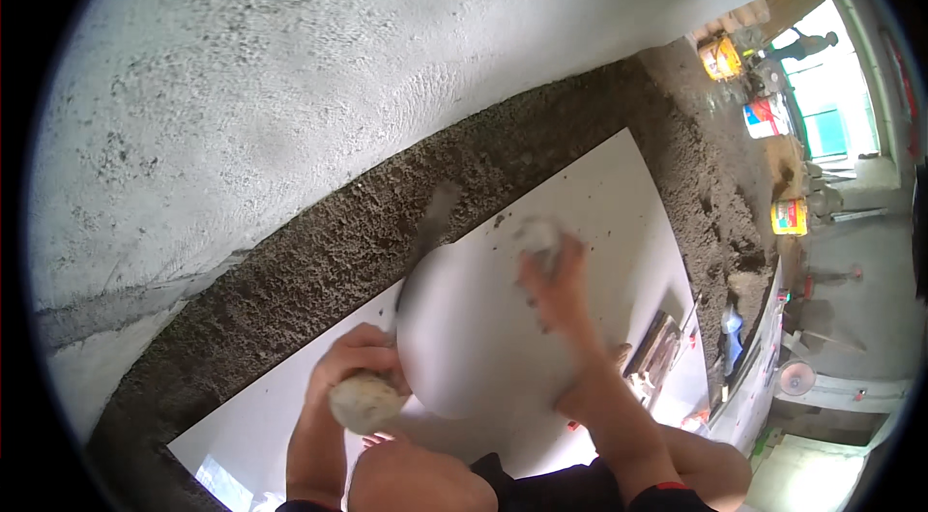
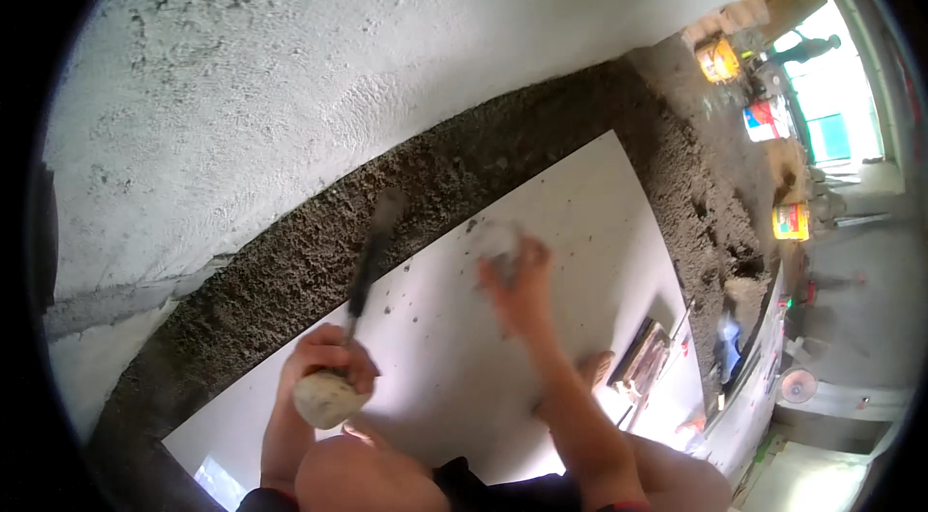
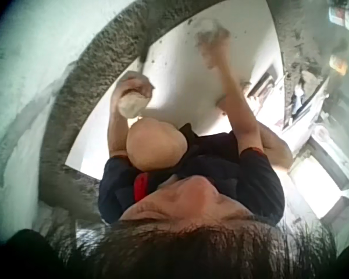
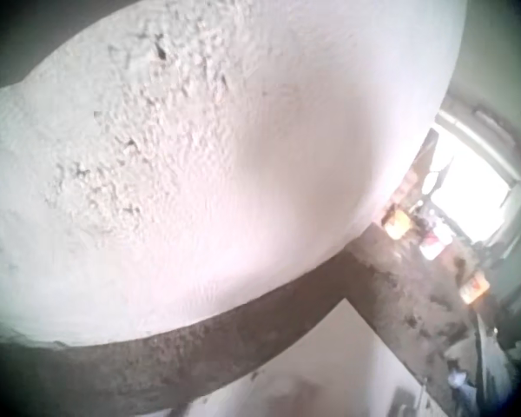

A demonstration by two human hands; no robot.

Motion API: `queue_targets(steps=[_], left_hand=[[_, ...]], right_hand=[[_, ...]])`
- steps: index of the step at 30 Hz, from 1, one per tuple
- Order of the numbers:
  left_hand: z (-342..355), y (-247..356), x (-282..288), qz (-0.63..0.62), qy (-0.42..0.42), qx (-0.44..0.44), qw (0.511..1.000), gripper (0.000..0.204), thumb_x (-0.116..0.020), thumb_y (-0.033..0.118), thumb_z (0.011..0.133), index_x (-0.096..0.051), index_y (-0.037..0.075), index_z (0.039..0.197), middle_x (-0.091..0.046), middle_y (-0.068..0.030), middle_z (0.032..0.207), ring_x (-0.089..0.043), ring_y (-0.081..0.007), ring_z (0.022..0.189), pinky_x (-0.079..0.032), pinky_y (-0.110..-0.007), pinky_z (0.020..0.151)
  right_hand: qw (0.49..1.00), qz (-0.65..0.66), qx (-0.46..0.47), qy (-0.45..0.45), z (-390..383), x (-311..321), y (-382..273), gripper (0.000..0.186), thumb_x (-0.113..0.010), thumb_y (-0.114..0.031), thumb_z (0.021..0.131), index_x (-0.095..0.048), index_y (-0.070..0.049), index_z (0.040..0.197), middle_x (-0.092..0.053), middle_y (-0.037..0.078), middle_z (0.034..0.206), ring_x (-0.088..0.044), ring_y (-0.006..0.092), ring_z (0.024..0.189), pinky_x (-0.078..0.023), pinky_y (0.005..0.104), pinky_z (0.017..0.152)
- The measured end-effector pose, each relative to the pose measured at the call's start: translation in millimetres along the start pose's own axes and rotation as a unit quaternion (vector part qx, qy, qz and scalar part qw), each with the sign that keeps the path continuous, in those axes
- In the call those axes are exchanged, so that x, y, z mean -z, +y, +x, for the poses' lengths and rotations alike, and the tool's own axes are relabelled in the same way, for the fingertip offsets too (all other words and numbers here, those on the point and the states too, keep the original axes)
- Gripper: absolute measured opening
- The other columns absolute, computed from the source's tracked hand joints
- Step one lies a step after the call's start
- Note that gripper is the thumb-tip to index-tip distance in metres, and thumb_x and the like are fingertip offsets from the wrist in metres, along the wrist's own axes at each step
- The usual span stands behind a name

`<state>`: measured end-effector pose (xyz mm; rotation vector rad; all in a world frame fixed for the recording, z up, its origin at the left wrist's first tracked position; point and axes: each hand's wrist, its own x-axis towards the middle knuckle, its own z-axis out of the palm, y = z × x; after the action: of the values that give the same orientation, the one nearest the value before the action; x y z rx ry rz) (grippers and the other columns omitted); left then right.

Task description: The person levels a concrete base on the floor using a trowel and a mallet, then uses a notched trowel to spread mortar along the edge of a large floor tile.

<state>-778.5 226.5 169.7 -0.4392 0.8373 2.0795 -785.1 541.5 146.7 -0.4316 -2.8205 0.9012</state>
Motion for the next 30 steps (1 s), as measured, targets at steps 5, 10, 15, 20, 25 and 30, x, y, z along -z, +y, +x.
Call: queue_targets(steps=[5,10,15,20,25,30], left_hand=[[-22,5,22,0.033,-0.070,-0.081,0.994,0.028,-0.054,0.021,0.068,-0.058,-0.003,0.055,-0.059,-0.0198,0.056,-0.057,-0.0304,0.054,-0.049,-0.039,0.076],[-26,0,27,0.025,-0.134,-0.045,0.990,0.025,-0.056,0.016,0.074,-0.060,-0.006,0.062,-0.061,-0.0205,0.065,-0.059,-0.0308,0.065,-0.046,-0.039,0.069],[-36,-11,23,-0.043,-0.073,-0.004,0.996,0.024,-0.055,0.016,0.069,-0.059,-0.005,0.059,-0.060,-0.0208,0.061,-0.060,-0.0312,0.062,-0.048,-0.039,0.071],[-19,-14,12,-0.025,-0.050,-0.032,0.998,0.023,-0.054,0.016,0.066,-0.056,-0.004,0.054,-0.054,-0.0168,0.051,-0.057,-0.0298,0.053,-0.049,-0.040,0.069],[9,-15,-4,-0.057,-0.113,-0.020,0.992,0.023,-0.055,0.015,0.071,-0.060,-0.005,0.061,-0.058,-0.0199,0.060,-0.059,-0.0317,0.061,-0.047,-0.039,0.073],[14,-9,5,-0.029,-0.115,0.033,0.992,0.022,-0.060,0.011,0.074,-0.060,-0.007,0.062,-0.058,-0.0215,0.061,-0.060,-0.0340,0.064,-0.046,-0.042,0.062]], right_hand=[[0.964,0.021,0.168,-0.207,-151,-119,-67,0.069,-0.072,-0.017,0.067,-0.051,-0.020,0.133,-0.051,0.011,0.129,-0.050,0.0328,0.111,-0.047,0.0469,0.089],[0.915,0.031,0.366,-0.165,-141,-159,-25,0.062,-0.073,-0.016,0.060,-0.063,-0.014,0.121,-0.059,0.010,0.117,-0.059,0.0292,0.095,-0.051,0.0439,0.077],[0.964,-0.255,-0.009,0.072,84,-40,102,0.050,-0.058,-0.011,0.085,-0.047,-0.012,0.134,-0.048,0.023,0.123,-0.052,0.0306,0.098,-0.046,0.0461,0.084],[0.946,-0.219,0.143,0.190,89,31,94,0.068,-0.063,-0.001,0.075,-0.046,-0.019,0.138,-0.045,0.029,0.122,-0.046,0.0411,0.111,-0.043,0.0514,0.088],[0.875,-0.170,0.284,-0.354,-121,-45,23,0.054,-0.053,-0.019,0.082,-0.049,-0.018,0.136,-0.052,0.008,0.132,-0.050,0.0318,0.117,-0.039,0.0573,0.096],[0.871,0.002,0.372,-0.322,-173,-59,103,0.046,-0.054,-0.017,0.085,-0.051,-0.013,0.130,-0.052,0.015,0.125,-0.052,0.0336,0.111,-0.043,0.0530,0.091]])
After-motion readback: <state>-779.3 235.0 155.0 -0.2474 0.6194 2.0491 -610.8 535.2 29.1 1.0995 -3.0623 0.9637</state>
